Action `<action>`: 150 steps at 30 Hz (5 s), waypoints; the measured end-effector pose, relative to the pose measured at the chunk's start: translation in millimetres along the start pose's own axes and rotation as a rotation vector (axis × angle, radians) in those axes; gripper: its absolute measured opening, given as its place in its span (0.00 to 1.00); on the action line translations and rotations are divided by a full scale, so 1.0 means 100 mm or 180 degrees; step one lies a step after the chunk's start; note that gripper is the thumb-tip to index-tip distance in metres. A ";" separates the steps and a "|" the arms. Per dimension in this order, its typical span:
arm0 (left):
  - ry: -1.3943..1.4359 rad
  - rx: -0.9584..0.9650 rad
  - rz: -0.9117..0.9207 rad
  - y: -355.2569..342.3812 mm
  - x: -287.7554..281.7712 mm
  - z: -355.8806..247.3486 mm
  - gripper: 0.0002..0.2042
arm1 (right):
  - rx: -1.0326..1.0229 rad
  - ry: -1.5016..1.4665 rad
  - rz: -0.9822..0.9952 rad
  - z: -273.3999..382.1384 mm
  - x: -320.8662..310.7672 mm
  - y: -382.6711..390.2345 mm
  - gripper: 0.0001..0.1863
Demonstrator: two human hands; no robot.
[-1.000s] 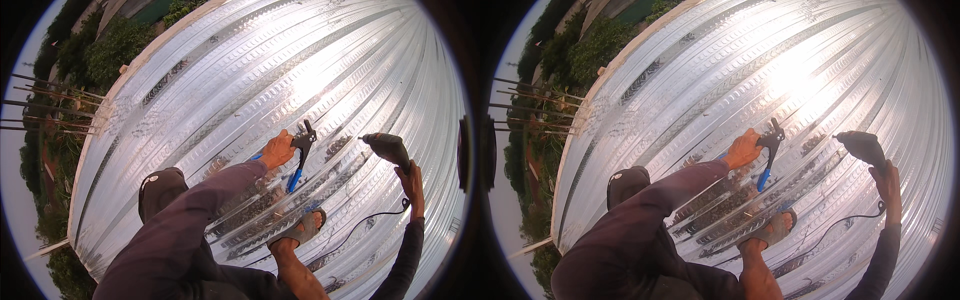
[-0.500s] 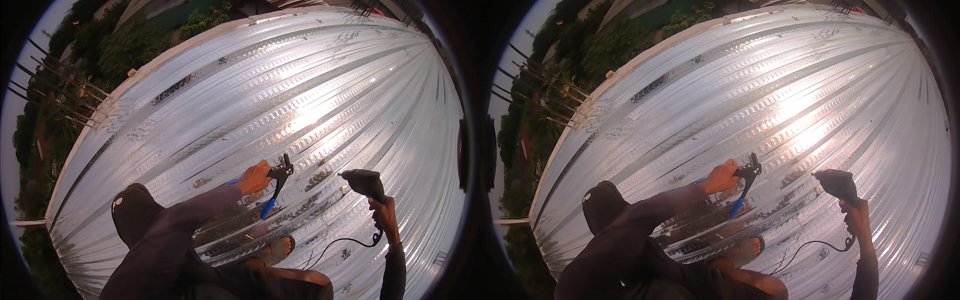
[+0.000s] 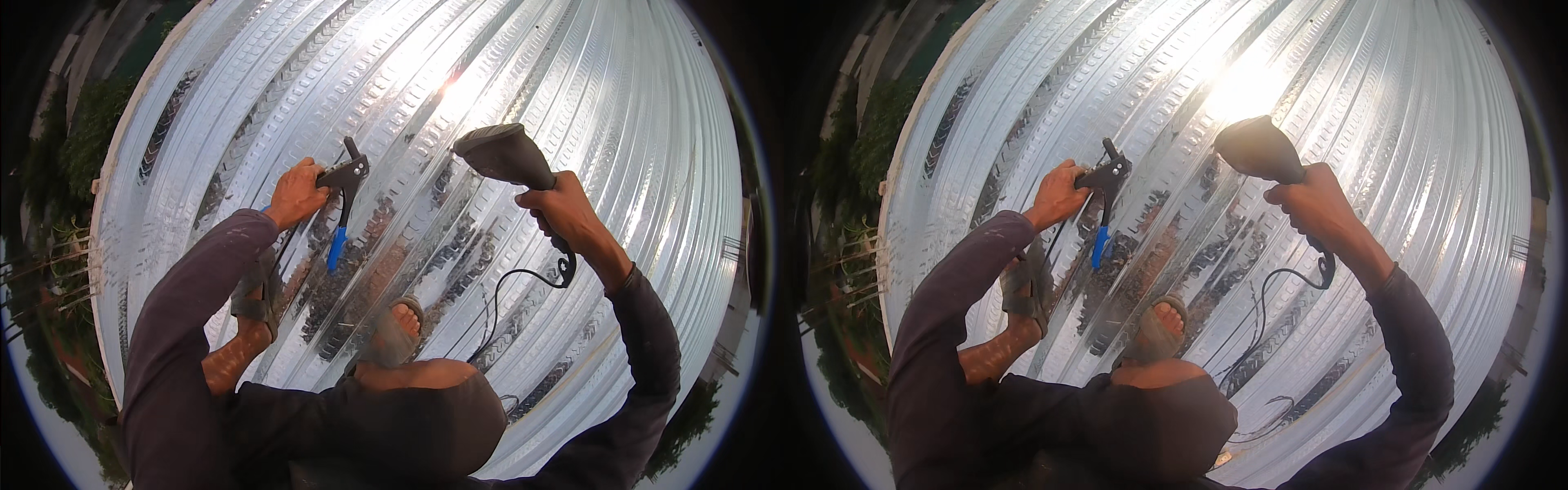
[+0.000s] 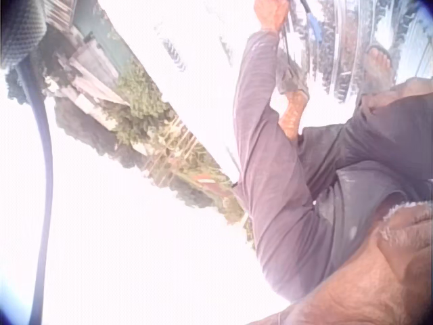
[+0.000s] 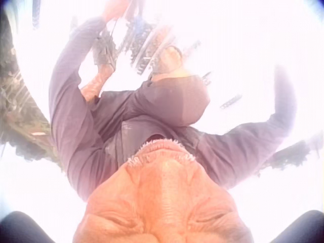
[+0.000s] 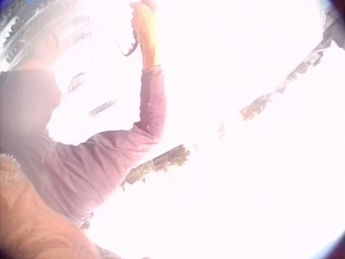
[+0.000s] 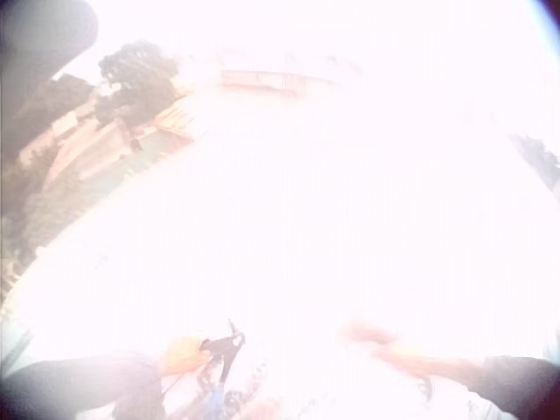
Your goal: The person is installing translucent corrugated roof panels on a metal roof. They use a power drill to secure the panels with screws and a manual seaming tool to join the edges of the panels together.
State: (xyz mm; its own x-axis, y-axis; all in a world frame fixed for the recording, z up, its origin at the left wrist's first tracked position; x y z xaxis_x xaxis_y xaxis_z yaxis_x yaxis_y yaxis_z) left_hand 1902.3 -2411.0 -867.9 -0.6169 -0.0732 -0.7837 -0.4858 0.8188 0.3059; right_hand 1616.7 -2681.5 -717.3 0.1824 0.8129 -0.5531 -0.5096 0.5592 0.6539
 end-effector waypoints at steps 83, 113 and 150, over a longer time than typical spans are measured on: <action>0.0349 0.0922 0.0485 -1.20 0.23 -0.11 0.15 | 0.0080 0.0241 -0.0332 -0.01 -0.91 -0.60 0.18; 0.1534 0.0675 0.0222 -1.66 0.17 -0.95 0.20 | -0.0004 -0.2701 -0.2137 -1.32 -0.29 1.47 0.25; 0.0646 0.1239 0.1175 -2.28 1.35 -2.14 0.16 | -0.1305 -0.6202 -0.1733 -3.58 1.33 0.77 0.33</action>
State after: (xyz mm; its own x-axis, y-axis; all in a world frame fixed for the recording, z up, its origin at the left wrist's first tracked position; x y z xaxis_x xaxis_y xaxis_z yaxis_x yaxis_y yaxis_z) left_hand 1797.2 -2729.8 -928.0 -0.8275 0.1812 -0.5314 0.0246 0.9573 0.2881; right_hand 1300.6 -2588.5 -925.3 0.6658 -0.1654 0.7276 -0.1735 0.9141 0.3665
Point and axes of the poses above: each hand's wrist, its own y-axis away from the middle knuckle, its own x-axis out of the palm, z = x × y, the point moved 9 cm from there along -y, towards the middle knuckle, and after that the axes turned 4 degrees about y, right-handed, at the moved point
